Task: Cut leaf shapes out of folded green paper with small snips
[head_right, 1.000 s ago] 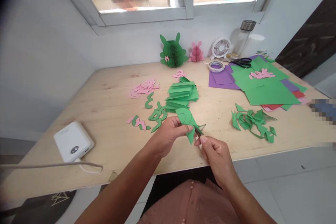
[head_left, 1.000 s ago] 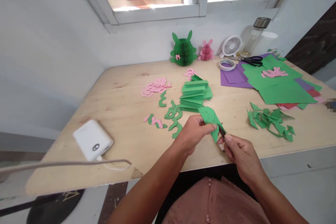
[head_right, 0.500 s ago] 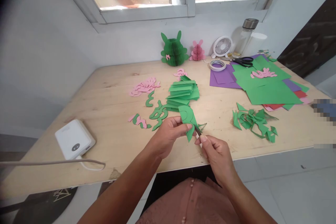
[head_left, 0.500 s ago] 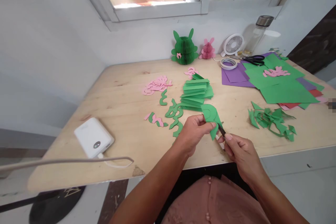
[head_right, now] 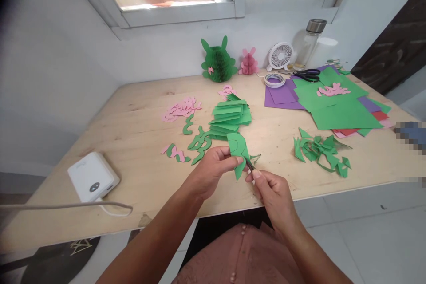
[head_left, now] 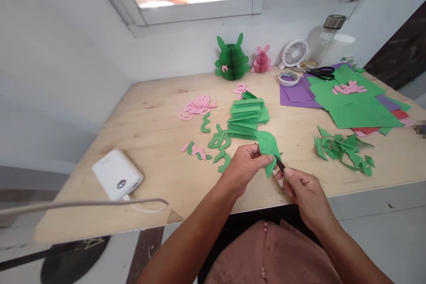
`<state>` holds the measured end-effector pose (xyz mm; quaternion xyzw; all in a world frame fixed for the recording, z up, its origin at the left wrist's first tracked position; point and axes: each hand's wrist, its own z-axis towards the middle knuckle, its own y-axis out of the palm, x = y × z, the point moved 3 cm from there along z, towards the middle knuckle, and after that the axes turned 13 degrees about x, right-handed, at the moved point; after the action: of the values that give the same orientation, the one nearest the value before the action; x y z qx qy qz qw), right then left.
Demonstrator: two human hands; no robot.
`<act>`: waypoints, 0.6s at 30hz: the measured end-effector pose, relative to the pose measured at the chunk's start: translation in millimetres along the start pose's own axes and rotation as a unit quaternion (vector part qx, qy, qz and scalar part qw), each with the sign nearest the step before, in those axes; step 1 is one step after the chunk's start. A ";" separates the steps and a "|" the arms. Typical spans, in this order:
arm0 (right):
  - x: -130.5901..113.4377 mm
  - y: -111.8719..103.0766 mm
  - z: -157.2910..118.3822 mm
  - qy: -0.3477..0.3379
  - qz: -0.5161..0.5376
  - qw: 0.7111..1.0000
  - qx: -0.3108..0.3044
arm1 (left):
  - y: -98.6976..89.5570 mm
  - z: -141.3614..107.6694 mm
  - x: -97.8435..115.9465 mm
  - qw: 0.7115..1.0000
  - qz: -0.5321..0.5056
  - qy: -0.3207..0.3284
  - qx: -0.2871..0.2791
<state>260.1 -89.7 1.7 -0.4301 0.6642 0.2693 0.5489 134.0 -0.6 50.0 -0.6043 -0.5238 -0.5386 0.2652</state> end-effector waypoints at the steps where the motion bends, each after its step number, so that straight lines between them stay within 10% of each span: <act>1: -0.1 -0.1 -0.1 -0.001 0.000 1.000 -0.001 | -0.2 0.2 -0.3 1.000 0.002 0.001 0.000; 18: 2.3 -2.1 -0.9 0.019 0.004 1.000 0.001 | -2.3 0.5 -2.8 1.000 -0.002 -0.007 0.005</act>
<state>261.4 -92.1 -0.1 -0.4323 0.6766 0.2620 0.5354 132.4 -0.3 46.7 -0.6054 -0.5299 -0.5322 0.2636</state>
